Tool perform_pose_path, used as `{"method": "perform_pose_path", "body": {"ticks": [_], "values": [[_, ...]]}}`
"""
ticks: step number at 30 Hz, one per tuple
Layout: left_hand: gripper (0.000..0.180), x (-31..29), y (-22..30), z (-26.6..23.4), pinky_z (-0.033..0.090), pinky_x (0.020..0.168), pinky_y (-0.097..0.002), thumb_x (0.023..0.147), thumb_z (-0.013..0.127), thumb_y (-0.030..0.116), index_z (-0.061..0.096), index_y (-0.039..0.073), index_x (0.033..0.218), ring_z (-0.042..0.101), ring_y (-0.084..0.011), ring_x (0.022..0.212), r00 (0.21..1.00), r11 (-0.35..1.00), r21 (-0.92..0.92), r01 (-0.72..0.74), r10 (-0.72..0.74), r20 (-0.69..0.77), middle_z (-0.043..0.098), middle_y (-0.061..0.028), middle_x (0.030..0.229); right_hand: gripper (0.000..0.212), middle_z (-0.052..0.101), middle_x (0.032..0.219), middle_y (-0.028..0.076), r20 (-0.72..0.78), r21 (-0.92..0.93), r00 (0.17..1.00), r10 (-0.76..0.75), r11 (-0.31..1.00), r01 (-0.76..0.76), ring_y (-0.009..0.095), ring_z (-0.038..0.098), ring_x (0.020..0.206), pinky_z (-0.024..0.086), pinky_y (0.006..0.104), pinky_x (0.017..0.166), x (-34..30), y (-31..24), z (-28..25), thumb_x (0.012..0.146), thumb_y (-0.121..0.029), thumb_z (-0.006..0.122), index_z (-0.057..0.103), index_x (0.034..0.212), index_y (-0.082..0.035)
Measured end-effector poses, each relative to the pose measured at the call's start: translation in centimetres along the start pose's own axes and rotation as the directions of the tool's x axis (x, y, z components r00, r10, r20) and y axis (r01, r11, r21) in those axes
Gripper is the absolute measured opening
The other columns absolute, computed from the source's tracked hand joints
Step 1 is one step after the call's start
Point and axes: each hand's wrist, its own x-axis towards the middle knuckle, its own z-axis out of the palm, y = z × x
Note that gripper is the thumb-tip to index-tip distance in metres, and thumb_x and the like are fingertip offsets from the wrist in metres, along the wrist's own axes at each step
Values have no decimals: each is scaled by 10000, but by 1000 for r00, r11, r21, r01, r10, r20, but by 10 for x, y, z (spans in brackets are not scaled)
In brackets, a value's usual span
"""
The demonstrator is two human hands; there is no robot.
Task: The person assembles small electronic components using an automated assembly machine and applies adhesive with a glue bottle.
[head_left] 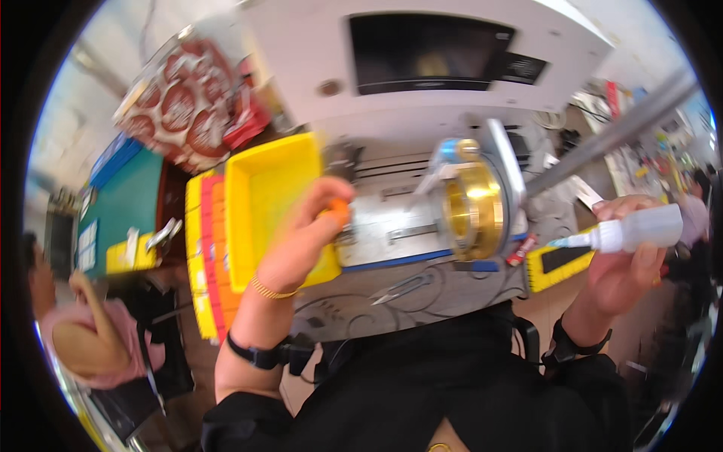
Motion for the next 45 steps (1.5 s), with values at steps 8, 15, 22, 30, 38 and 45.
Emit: {"method": "perform_pose_path", "body": {"ticks": [8, 15, 22, 30, 38, 45], "values": [[216, -9, -2, 4, 433, 875, -263, 881, 558, 9, 526, 83, 1081, 539, -124, 964, 969, 988, 1, -156, 153, -195, 565, -44, 1074, 256, 635, 1090, 94, -465, -627, 883, -65, 728, -276, 138, 612, 965, 481, 278, 860, -6, 36, -101, 944, -117, 596, 537, 1155, 15], [171, -13, -4, 12, 449, 874, -267, 915, 584, 6, 524, 66, 1063, 553, -127, 980, 929, 945, 140, -297, 320, -189, 563, -40, 1048, 358, 693, 919, 107, -359, -808, 931, 72, 475, -349, 170, 668, 850, 515, 342, 797, -8, 90, -93, 866, -225, 716, 577, 1137, -36], [207, -19, -4, 9, 409, 911, -284, 881, 616, -12, 540, 49, 1063, 533, -151, 996, 903, 857, 376, -351, 416, -105, 572, -63, 1045, 230, 640, 1015, 135, -118, -571, 984, -132, 820, 42, 190, 609, 935, 488, 309, 811, -50, 62, -102, 910, 10, 539, 546, 1139, 0], [264, -24, -6, -1, 416, 964, -346, 822, 651, -58, 544, 48, 1039, 546, -218, 1067, 861, 787, 459, -412, 501, -85, 593, -84, 1031, 445, 589, 1039, 52, 606, -455, 777, -171, 727, 514, 261, 583, 1012, 475, 390, 856, -27, 21, 86, 650, -96, 797, 634, 1064, -83], [314, -21, -13, 10, 493, 888, -405, 719, 722, -75, 587, 64, 966, 615, -281, 942, 638, 401, 725, -561, 767, 69, 630, -108, 959, 328, 572, 1023, 46, 635, -584, 768, -81, 601, 546, 214, 523, 1101, 375, 424, 1006, -23, 55, 164, 673, -130, 731, 645, 984, -70], [355, -26, -14, 7, 467, 878, -387, 713, 704, -62, 582, 81, 1014, 601, -273, 917, 634, 483, 649, -588, 774, -1, 643, -73, 959, 229, 576, 902, 10, 586, -534, 807, -77, 712, 456, 210, 563, 965, 370, 467, 999, -25, 60, 169, 671, -92, 764, 655, 872, -104]]}}
